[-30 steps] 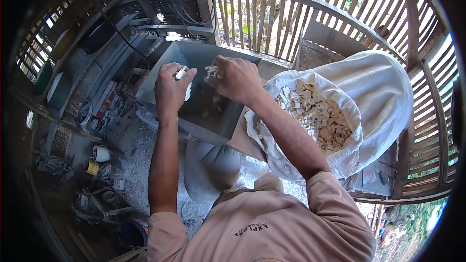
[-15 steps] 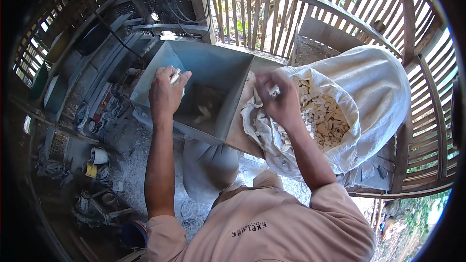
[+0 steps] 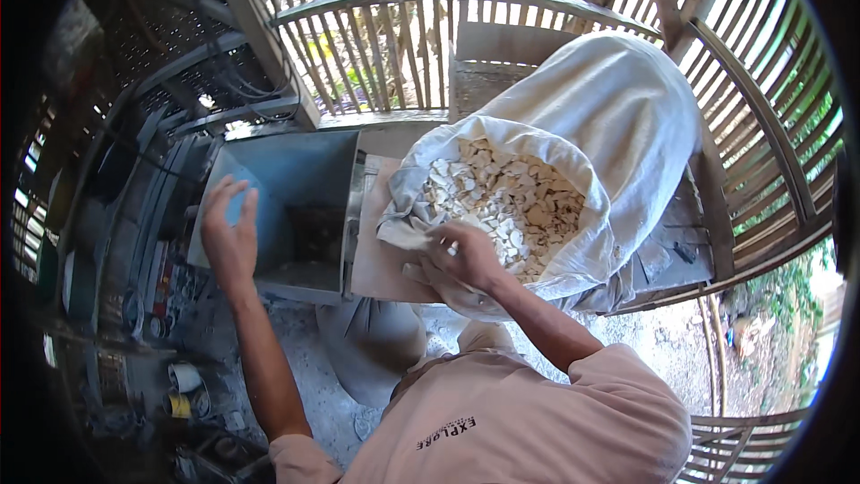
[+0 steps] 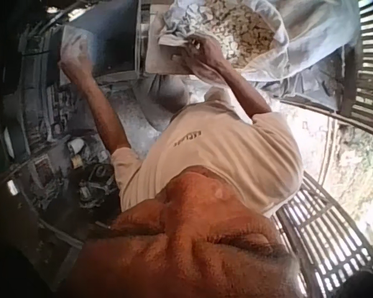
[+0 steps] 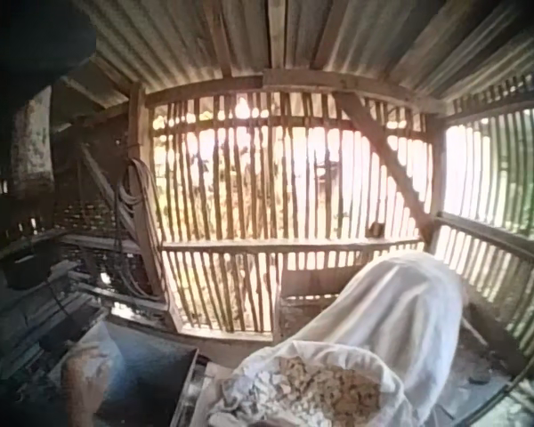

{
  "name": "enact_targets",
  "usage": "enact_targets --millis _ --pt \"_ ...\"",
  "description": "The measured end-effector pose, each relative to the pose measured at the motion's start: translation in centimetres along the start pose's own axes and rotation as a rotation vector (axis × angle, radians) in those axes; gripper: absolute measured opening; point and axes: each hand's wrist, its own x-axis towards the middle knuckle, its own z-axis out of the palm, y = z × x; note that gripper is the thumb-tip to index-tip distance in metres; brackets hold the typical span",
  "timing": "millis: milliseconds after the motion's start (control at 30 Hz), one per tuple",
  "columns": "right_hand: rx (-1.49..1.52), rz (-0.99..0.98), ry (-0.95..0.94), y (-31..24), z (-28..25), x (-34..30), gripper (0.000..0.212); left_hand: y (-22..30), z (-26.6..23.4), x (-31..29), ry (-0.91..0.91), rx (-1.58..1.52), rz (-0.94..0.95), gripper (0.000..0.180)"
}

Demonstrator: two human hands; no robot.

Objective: The person grabs handfuls of dried white chips from a large white sack and drops them into the metal hopper of a machine.

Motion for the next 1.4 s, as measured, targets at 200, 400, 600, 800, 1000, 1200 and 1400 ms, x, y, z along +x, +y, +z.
enact_targets --millis 200,400,600,800,1000,1200,1400 --pt "-0.016 0.341 0.383 6.0 -5.8 -4.0 0.035 9.3 -2.0 -2.5 0.306 -0.257 0.199 0.021" --pt "-0.47 0.464 0.044 5.6 -6.1 -7.5 0.094 18.0 6.0 -9.1 -0.22 -0.894 0.27 0.035" --pt "-0.529 0.47 0.057 6.6 -4.0 -5.0 0.122 15.4 20.3 -14.7 -0.755 -0.386 0.206 0.094" --pt "-0.479 0.599 0.421 10.1 -3.7 -3.0 0.112 15.3 27.2 -15.5 -0.778 -0.219 0.304 0.099" --pt "-0.715 0.58 0.467 10.7 -2.6 -4.8 0.129 17.3 31.3 -12.7 -0.666 -0.212 0.243 0.079" --pt "-0.542 0.634 0.477 12.4 -4.2 -0.1 0.135 16.6 37.3 -9.1 -0.52 -0.324 0.337 0.07" --pt "-0.217 0.567 0.473 15.1 -6.7 2.5 0.124 17.4 40.1 -6.0 -0.794 -0.712 -0.044 0.061"
